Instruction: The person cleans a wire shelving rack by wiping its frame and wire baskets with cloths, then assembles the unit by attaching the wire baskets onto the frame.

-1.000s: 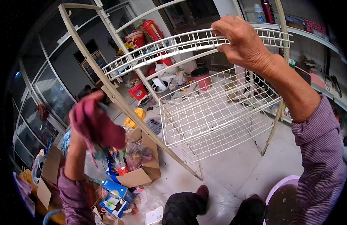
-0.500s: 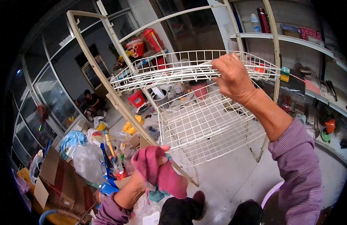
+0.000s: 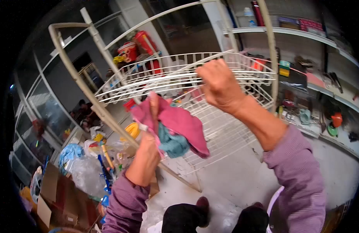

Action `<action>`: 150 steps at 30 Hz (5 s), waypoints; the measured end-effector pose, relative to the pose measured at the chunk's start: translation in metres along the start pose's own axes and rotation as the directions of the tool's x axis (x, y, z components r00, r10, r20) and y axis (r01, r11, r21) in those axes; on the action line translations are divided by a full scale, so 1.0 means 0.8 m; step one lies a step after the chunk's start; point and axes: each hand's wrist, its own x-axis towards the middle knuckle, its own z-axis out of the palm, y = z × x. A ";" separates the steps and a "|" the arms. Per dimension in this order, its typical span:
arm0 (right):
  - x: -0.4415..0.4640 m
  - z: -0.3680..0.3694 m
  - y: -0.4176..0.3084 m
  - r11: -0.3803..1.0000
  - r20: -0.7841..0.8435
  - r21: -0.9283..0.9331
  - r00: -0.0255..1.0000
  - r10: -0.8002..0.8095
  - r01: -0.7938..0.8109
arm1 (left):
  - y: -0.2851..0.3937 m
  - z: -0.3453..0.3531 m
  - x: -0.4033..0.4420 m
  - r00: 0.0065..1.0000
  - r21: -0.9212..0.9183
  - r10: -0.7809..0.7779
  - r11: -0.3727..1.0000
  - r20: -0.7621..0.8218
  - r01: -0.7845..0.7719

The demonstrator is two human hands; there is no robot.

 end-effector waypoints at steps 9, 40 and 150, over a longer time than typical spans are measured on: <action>-0.013 0.012 -0.004 1.000 -0.086 -0.015 0.996 0.013 -0.014 | 0.014 0.037 0.018 0.996 -0.030 -0.014 0.999 0.086 0.017; -0.098 -0.042 -0.074 0.946 -0.304 0.022 0.900 0.313 -0.322 | 0.031 0.008 0.063 0.990 0.043 0.056 0.997 0.133 -0.062; 0.036 -0.049 0.103 -0.079 0.195 0.925 0.284 0.939 -0.371 | 0.032 0.099 0.083 0.971 -0.200 -0.018 0.978 0.237 0.067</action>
